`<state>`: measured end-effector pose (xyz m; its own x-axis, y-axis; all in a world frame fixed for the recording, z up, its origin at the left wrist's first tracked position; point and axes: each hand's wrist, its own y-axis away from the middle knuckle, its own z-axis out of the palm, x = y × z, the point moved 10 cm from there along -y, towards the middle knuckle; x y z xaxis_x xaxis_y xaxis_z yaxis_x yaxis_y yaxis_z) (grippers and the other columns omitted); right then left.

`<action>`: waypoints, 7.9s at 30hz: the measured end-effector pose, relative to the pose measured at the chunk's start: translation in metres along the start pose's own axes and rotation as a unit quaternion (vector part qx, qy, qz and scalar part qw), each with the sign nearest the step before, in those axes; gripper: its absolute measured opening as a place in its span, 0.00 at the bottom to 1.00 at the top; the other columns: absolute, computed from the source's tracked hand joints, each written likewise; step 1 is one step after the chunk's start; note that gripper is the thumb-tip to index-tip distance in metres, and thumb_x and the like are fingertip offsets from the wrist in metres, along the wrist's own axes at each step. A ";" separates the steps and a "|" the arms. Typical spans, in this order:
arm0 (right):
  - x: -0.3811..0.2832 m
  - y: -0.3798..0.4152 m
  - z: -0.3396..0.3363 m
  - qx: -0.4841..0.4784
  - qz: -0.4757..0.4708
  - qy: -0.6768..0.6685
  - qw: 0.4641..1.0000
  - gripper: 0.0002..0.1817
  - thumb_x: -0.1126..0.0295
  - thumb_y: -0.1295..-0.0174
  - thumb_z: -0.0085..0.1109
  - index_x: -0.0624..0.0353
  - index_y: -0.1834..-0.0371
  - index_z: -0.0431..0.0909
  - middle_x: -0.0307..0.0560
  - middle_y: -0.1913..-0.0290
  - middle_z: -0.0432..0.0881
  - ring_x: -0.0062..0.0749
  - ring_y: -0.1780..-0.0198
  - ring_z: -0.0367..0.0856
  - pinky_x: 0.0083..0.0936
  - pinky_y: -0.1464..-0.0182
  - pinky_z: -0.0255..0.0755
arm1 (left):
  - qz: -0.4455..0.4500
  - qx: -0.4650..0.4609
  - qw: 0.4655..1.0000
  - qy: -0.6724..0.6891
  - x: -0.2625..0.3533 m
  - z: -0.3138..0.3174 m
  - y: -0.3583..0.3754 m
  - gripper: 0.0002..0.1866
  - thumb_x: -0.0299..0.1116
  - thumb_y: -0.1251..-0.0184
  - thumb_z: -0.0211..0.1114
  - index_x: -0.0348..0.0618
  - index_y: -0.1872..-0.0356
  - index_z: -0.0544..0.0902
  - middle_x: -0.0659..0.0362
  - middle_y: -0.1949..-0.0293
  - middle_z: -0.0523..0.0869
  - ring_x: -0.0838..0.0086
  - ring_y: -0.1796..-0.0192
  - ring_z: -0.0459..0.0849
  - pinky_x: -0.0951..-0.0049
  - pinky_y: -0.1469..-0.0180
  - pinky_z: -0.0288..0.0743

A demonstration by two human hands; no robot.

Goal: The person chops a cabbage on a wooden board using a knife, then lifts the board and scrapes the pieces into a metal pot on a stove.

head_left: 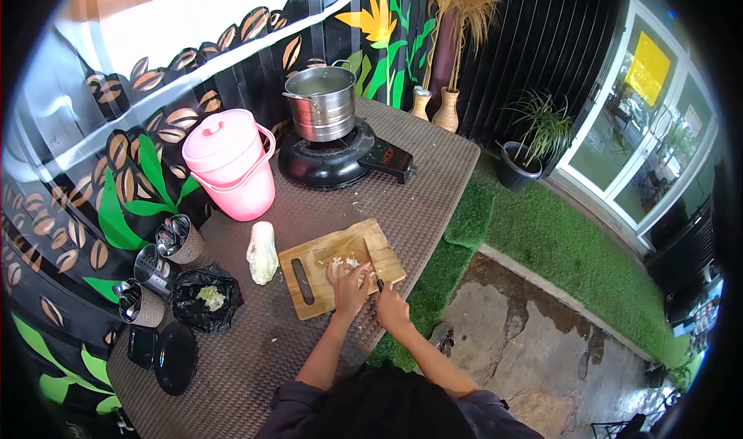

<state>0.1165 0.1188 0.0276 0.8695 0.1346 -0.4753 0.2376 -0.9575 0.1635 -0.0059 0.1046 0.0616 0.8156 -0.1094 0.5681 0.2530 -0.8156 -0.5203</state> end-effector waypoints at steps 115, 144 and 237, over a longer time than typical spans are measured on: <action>0.022 -0.022 -0.036 0.043 -0.055 -0.072 0.995 0.18 0.58 0.33 0.49 0.67 0.59 0.70 0.68 0.69 0.81 0.63 0.65 0.82 0.51 0.62 0.77 | 0.097 -0.108 0.989 -0.018 0.007 0.029 -0.025 0.08 0.30 0.40 0.63 0.44 0.63 0.88 0.57 0.64 0.86 0.64 0.51 0.78 0.44 0.27 0.38; 0.010 -0.019 -0.028 -0.040 -0.033 0.006 0.999 0.17 0.60 0.32 0.47 0.66 0.54 0.68 0.68 0.61 0.82 0.62 0.59 0.82 0.51 0.57 0.76 | 0.026 0.001 1.000 -0.013 -0.006 0.027 -0.012 0.06 0.31 0.42 0.64 0.47 0.67 0.89 0.60 0.64 0.83 0.64 0.49 0.74 0.47 0.28 0.44; 0.000 -0.023 0.009 -0.030 -0.001 -0.005 1.000 0.17 0.61 0.32 0.47 0.67 0.53 0.66 0.69 0.59 0.81 0.62 0.57 0.82 0.51 0.54 0.76 | -0.031 -0.112 0.993 -0.028 -0.033 0.019 -0.025 0.08 0.35 0.43 0.67 0.49 0.63 0.89 0.58 0.64 0.87 0.63 0.50 0.78 0.43 0.28 0.42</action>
<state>0.1075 0.1389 0.0160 0.8646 0.1346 -0.4840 0.2658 -0.9402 0.2133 -0.0298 0.1392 0.0436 0.8312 -0.0293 0.5552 0.1861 -0.9264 -0.3274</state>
